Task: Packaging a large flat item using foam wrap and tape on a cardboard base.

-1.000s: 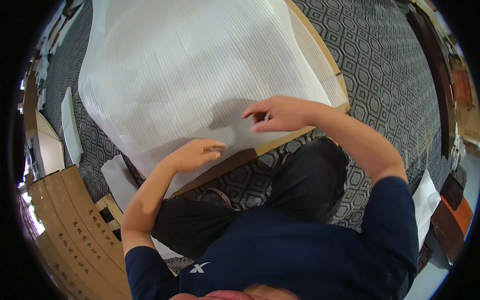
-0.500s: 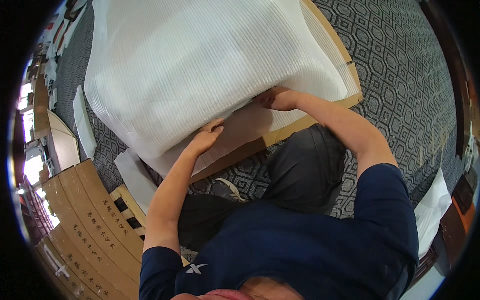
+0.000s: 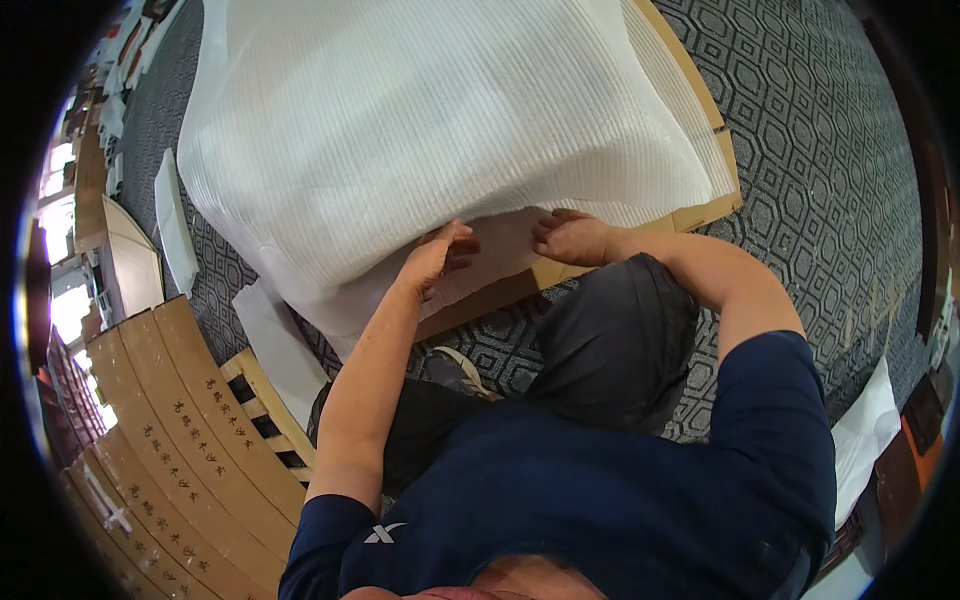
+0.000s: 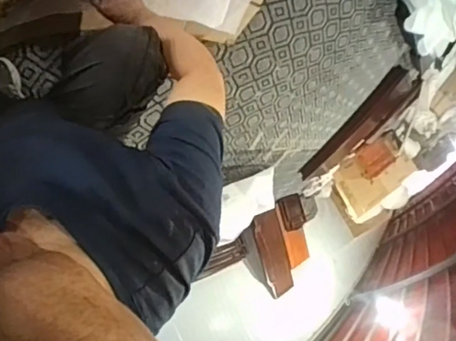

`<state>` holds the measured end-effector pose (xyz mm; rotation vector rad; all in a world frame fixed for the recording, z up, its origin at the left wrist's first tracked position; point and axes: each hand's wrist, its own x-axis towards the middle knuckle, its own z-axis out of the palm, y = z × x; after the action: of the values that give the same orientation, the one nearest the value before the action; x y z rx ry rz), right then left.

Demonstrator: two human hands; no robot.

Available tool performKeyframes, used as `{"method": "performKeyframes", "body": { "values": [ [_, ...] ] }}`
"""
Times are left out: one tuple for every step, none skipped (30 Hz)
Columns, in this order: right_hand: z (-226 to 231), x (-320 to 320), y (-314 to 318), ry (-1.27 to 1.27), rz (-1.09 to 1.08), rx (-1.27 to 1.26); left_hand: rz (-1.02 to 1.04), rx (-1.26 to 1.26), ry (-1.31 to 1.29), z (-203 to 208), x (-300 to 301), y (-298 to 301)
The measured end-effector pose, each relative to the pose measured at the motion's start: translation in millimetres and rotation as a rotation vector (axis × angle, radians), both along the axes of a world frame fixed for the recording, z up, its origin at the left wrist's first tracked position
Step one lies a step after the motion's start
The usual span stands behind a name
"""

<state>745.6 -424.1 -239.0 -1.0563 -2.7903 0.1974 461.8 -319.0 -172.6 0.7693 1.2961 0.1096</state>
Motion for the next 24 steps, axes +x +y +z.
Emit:
{"method": "performKeyframes", "body": {
  "values": [
    [9.8,-2.6,0.9,-0.061,0.005,-0.101,0.006,-0.048,0.006,0.8,-1.4,1.2],
    [19.7,-3.2,2.4,-0.124,0.007,-0.202,0.009,-0.096,0.010,1.1,-2.0,2.7],
    [29.5,-1.9,6.2,-0.188,0.005,-0.303,0.009,-0.145,0.014,0.7,-2.0,4.8],
    [42.5,-1.6,11.4,-0.185,0.014,-0.302,0.019,-0.145,0.017,-3.0,-6.4,3.9],
    [60.2,-2.7,22.5,-0.142,0.016,-0.227,0.035,-0.180,0.024,-11.3,-15.3,5.2],
    [80.1,-1.5,34.9,-0.102,0.007,-0.153,0.041,-0.216,0.025,-20.1,-21.0,9.8],
    [96.0,-2.2,45.2,-0.060,-0.001,-0.079,0.048,-0.250,0.028,-28.3,-27.7,12.9],
    [103.9,-0.5,50.4,-0.028,-0.023,-0.004,0.040,-0.283,0.023,-32.8,-25.9,17.7],
    [104.5,-1.5,51.1,-0.033,-0.026,-0.001,0.037,-0.281,0.018,-29.7,-22.3,18.1],
    [103.3,-3.9,51.2,0.052,-0.081,0.055,0.021,-0.245,0.016,-26.4,-19.5,17.5],
    [100.3,-5.5,51.3,0.138,-0.128,0.110,0.013,-0.210,0.014,-19.4,-14.9,14.1],
    [97.8,-7.2,51.8,0.226,-0.174,0.165,0.007,-0.174,0.015,-11.8,-11.9,10.6],
    [95.9,-8.1,53.1,0.317,-0.219,0.219,0.001,-0.138,0.017,-3.1,-10.6,7.4],
    [94.9,-10.3,55.1,0.324,-0.206,0.219,-0.143,0.076,0.039,12.1,-13.4,-1.0],
    [97.4,-14.5,54.9,0.315,-0.209,0.214,-0.286,0.289,0.054,27.2,-21.3,-17.6],
    [98.2,-13.7,54.5,0.311,-0.231,0.205,-0.291,0.284,0.057,37.9,-30.2,-37.4],
    [98.8,-12.8,53.6,0.307,-0.253,0.197,-0.641,0.833,0.198,49.1,-43.1,-60.3],
    [100.4,-12.9,56.4,0.305,-0.273,0.196,-0.985,1.393,0.341,60.6,-53.5,-69.1],
    [100.3,-11.6,57.5,0.310,-0.278,0.200,-1.148,1.395,0.357,72.5,-65.2,-63.6],
    [99.7,-10.0,58.2,0.314,-0.285,0.202,-1.310,1.391,0.370,82.2,-77.8,-54.6],
    [98.5,-11.3,59.1,0.318,-0.285,0.203,-1.312,1.393,0.376,85.9,-87.2,-47.6],
    [96.9,-11.9,57.4,0.320,-0.289,0.201,-1.281,1.508,0.417,87.7,-93.1,-40.3],
    [96.0,-12.1,55.6,0.320,-0.293,0.198,-1.246,1.622,0.455,86.8,-94.5,-34.4],
    [95.4,-13.0,54.6,0.321,-0.291,0.197,-1.232,1.711,0.436,89.0,-88.3,-29.8]
  ]
}}
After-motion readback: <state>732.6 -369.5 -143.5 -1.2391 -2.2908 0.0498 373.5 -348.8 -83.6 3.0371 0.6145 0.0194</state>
